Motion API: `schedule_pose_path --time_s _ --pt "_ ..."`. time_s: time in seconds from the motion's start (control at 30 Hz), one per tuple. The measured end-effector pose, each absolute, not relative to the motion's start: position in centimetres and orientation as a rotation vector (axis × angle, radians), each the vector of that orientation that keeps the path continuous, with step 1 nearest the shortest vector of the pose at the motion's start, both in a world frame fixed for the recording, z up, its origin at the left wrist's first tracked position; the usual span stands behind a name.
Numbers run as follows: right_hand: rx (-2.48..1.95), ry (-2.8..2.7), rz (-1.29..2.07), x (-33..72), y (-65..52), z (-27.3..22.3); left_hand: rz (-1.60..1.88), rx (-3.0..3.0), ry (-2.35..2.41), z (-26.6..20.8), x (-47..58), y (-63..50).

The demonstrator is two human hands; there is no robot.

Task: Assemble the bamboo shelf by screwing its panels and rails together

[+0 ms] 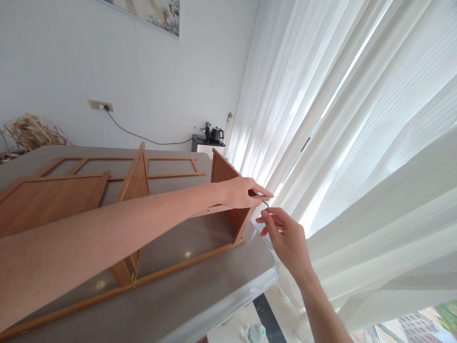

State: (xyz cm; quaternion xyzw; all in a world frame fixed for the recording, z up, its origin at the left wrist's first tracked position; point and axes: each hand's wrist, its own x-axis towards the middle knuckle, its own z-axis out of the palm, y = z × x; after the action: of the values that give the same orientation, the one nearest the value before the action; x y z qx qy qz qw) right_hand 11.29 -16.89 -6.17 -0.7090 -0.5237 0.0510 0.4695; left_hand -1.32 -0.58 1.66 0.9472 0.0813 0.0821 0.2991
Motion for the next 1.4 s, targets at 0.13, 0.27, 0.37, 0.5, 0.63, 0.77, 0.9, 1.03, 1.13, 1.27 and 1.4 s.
schedule_pose_path --time_s 0.13,0.27,0.37,0.5,0.63,0.77,0.9,1.03,1.13,1.27,1.4 --pt "-1.746 -1.262 0.061 11.0 -16.8 -6.6 0.208 2.520 0.215 1.7 -1.3 -0.6" --pt "-1.805 -1.289 -0.156 11.2 -16.6 -7.4 0.217 2.516 0.224 1.8 -1.4 -0.6" --pt "-1.776 -1.276 -0.130 11.1 -16.5 -7.5 0.217 2.501 0.218 1.7 -1.4 -0.6" --pt "-1.732 -1.214 -0.031 10.7 -16.5 -7.4 0.250 2.482 0.177 1.6 -1.5 -0.6" --pt "-1.743 -1.197 -0.094 10.6 -16.5 -7.6 0.242 2.488 0.185 1.6 -1.5 -0.5" --pt "-1.805 -1.296 -0.241 11.2 -16.4 -7.8 0.244 2.507 0.184 1.6 -1.4 -0.4" --pt "-1.842 -1.395 -0.396 12.0 -16.3 -8.0 0.235 2.508 0.178 1.7 -1.3 -0.4" --pt "-1.869 -1.464 -0.588 12.7 -16.5 -8.4 0.220 2.505 0.205 1.7 -1.2 -0.4" --pt "-1.882 -1.497 -0.671 13.1 -16.6 -8.6 0.229 2.504 0.213 1.7 -1.2 -0.4" --pt "-1.873 -1.518 -0.752 13.3 -16.7 -8.6 0.234 2.504 0.200 1.7 -1.3 -0.5" --pt "-1.853 -1.525 -0.803 13.2 -16.7 -8.4 0.222 2.510 0.199 1.7 -1.3 -0.5"
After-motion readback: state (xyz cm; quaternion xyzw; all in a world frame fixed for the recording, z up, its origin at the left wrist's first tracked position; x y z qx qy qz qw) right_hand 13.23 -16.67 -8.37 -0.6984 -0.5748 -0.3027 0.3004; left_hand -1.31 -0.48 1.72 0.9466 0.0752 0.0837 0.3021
